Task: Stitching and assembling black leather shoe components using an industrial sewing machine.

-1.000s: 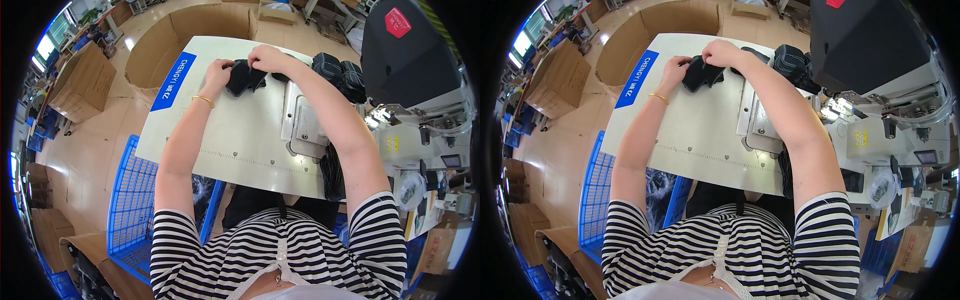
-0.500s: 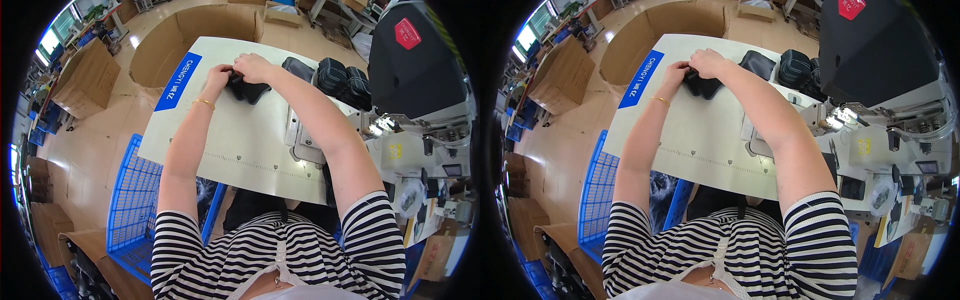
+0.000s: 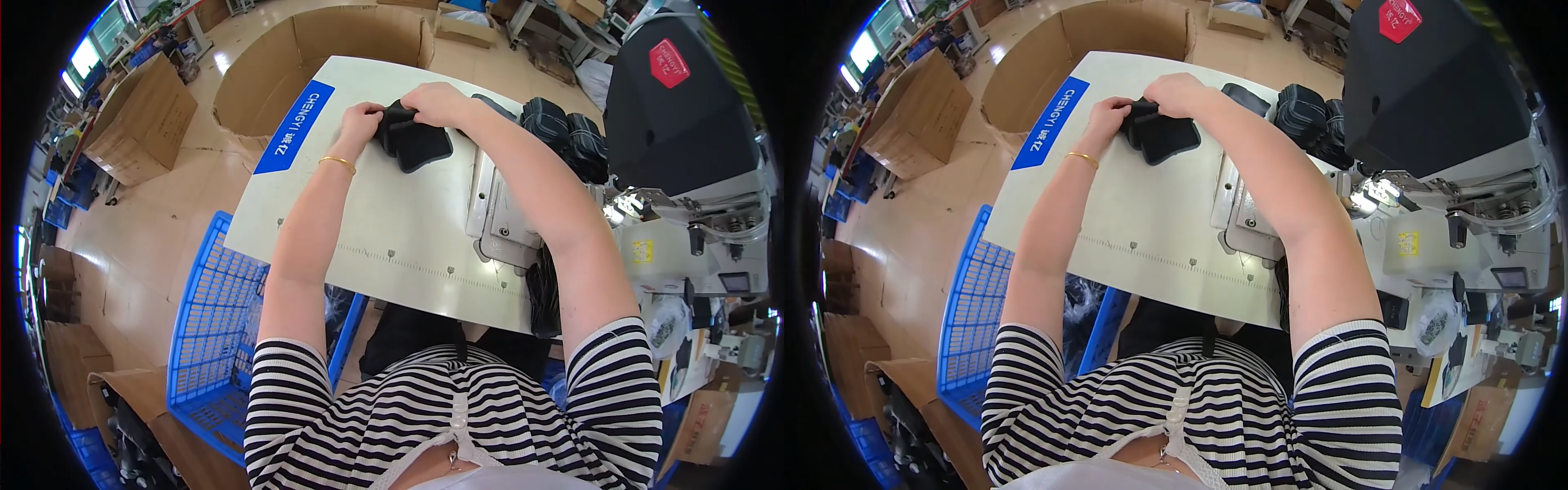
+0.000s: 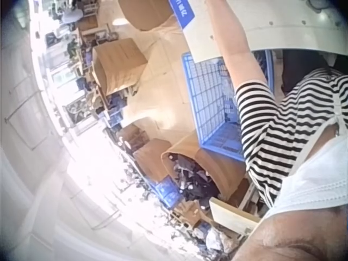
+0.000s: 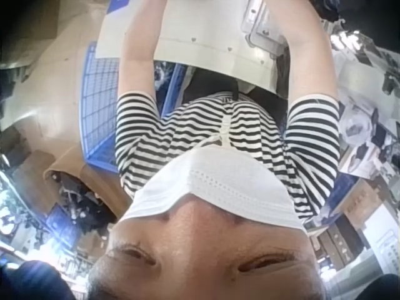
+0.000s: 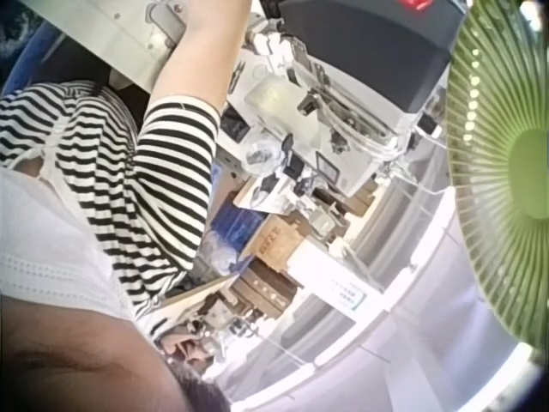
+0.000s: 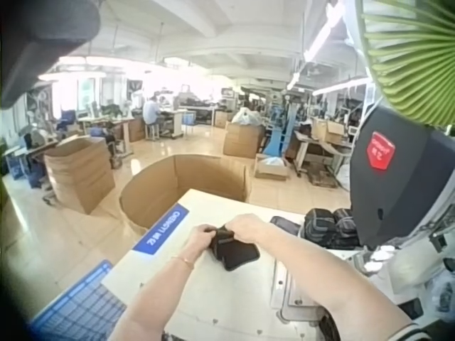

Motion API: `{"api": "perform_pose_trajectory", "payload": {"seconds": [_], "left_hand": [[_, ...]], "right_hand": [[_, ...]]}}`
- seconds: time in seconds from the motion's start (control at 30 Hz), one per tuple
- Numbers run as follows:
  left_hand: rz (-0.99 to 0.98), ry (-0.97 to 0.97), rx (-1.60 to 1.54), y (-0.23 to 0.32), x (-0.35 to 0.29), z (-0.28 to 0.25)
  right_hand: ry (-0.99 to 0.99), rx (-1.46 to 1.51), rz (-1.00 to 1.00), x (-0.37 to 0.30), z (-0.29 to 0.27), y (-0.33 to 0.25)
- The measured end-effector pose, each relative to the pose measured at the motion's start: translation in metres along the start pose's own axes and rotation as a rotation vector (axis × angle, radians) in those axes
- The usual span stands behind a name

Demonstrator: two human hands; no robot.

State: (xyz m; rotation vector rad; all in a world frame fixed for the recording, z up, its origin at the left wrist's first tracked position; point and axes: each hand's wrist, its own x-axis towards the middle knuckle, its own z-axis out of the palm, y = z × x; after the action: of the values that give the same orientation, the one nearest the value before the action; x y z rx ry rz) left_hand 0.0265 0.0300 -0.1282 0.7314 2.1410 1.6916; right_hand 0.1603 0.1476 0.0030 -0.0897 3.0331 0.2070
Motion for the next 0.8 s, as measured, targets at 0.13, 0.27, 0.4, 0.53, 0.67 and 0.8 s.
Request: {"api": "perform_pose_trajectory", "payload": {"seconds": [0.13,0.27,0.4,0.53,0.67,0.8], "left_hand": [[0.073,0.009,0.033,-0.005,0.000,-0.001],[0.076,0.000,0.061,-0.001,-0.004,0.004],[-0.019,-0.023,-0.011,0.004,-0.006,0.002],[-0.014,0.037,-0.164,-0.010,0.004,-0.007],[-0.055,0.023,-0.354,0.004,0.006,0.005],[-0.053,0.011,0.021,0.009,0.005,0.001]], "right_hand": [[0.038,0.036,0.045,-0.005,0.000,0.005],[0.277,-0.027,0.034,-0.007,-0.029,0.029],[0.636,-0.042,0.144,-0.007,-0.042,0.029],[0.821,-0.053,-0.040,-0.010,0.017,0.013],[0.461,0.107,-0.081,-0.038,0.075,0.023],[0.544,0.234,-0.002,-0.049,0.074,0.000]]}}
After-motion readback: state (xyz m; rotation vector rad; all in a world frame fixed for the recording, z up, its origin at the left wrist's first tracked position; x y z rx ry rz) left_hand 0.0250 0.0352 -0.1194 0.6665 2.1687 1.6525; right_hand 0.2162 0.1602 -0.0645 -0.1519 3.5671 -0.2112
